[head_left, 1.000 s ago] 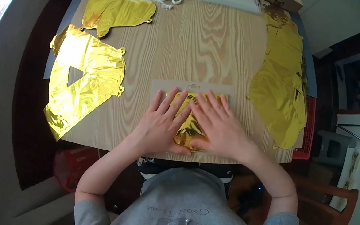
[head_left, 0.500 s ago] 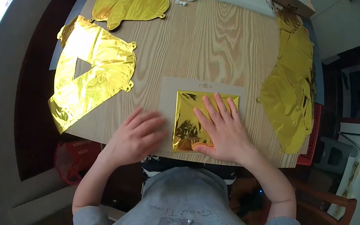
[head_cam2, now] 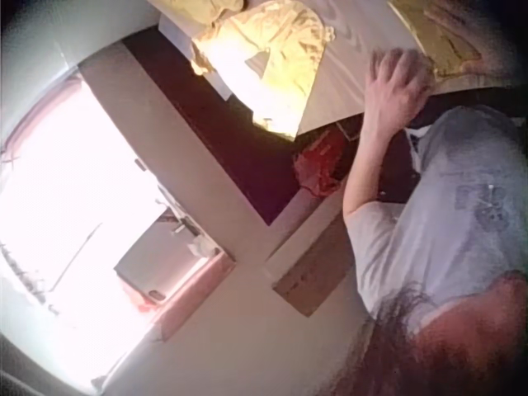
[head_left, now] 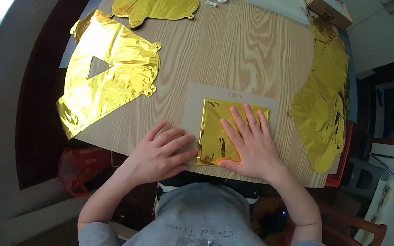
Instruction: Folding deflated gold foil balloons into squares around cardboard inserts.
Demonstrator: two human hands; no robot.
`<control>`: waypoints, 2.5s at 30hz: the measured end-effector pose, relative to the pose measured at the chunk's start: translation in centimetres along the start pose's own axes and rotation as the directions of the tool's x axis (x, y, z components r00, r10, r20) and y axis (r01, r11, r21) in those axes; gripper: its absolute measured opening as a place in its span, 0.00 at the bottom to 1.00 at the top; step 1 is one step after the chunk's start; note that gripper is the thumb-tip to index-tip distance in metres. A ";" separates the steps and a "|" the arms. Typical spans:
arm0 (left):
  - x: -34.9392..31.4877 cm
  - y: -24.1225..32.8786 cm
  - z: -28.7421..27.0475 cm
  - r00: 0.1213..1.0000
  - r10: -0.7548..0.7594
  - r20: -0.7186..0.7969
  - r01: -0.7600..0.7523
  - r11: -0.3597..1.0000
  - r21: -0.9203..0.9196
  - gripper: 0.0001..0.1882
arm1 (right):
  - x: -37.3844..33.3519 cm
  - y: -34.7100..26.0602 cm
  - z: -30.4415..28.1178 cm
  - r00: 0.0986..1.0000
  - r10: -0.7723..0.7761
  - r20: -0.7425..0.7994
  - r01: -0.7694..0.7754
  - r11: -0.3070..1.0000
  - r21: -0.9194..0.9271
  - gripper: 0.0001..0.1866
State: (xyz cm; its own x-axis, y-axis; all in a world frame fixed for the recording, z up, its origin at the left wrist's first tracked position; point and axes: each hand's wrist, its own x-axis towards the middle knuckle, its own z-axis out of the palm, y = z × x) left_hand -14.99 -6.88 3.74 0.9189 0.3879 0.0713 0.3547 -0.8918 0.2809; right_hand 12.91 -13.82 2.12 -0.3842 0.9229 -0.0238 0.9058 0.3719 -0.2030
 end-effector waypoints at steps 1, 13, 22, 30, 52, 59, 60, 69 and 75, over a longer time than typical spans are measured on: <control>0.1 0.0 0.0 1.000 -0.001 0.007 0.001 1.000 0.004 0.25 | 0.0 0.0 0.0 1.000 -0.001 0.000 0.001 1.000 0.002 0.49; -0.2 -0.6 0.3 0.999 0.030 0.017 -0.031 0.999 0.009 0.26 | -0.1 0.1 0.4 0.999 -0.031 -0.021 0.031 0.999 0.024 0.45; -0.3 -0.8 0.7 0.998 0.016 0.053 -0.017 1.000 0.022 0.28 | 0.1 -0.2 0.3 0.998 -0.047 0.048 0.047 0.999 0.011 0.40; 0.4 -0.8 0.3 0.998 -0.006 0.070 0.005 1.000 0.015 0.26 | 0.1 -0.3 0.0 0.996 -0.069 0.052 0.068 0.998 0.015 0.39; 1.7 -2.3 -0.2 0.996 -0.011 0.092 0.006 0.998 0.063 0.25 | 1.0 -0.5 -0.2 0.958 -0.287 -0.004 0.287 0.957 0.029 0.26; 1.9 -2.6 -0.1 0.999 -0.015 0.050 0.012 0.998 0.069 0.23 | 1.1 -0.4 -0.5 0.947 -0.319 0.022 0.315 0.943 0.105 0.23; 2.0 -2.6 -0.1 0.999 -0.020 0.045 0.017 0.998 0.066 0.23 | 1.2 -0.4 -0.5 0.946 -0.322 0.022 0.318 0.942 0.108 0.22; 1.7 -1.5 0.2 0.992 -0.095 -0.081 0.101 0.993 0.066 0.26 | 1.1 -0.3 -0.1 0.947 -0.320 -0.003 0.318 0.941 0.112 0.21; -0.8 1.9 0.0 0.995 -0.005 -0.096 0.015 0.994 0.108 0.27 | 1.1 -0.2 0.1 0.948 -0.318 -0.001 0.315 0.941 0.123 0.22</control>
State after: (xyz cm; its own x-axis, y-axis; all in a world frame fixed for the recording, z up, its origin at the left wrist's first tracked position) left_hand -15.07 -8.89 4.22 0.8965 0.4126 0.1614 0.3851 -0.9058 0.1767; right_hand 12.28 -12.92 2.08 -0.6520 0.7570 0.0428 0.7093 0.6289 -0.3185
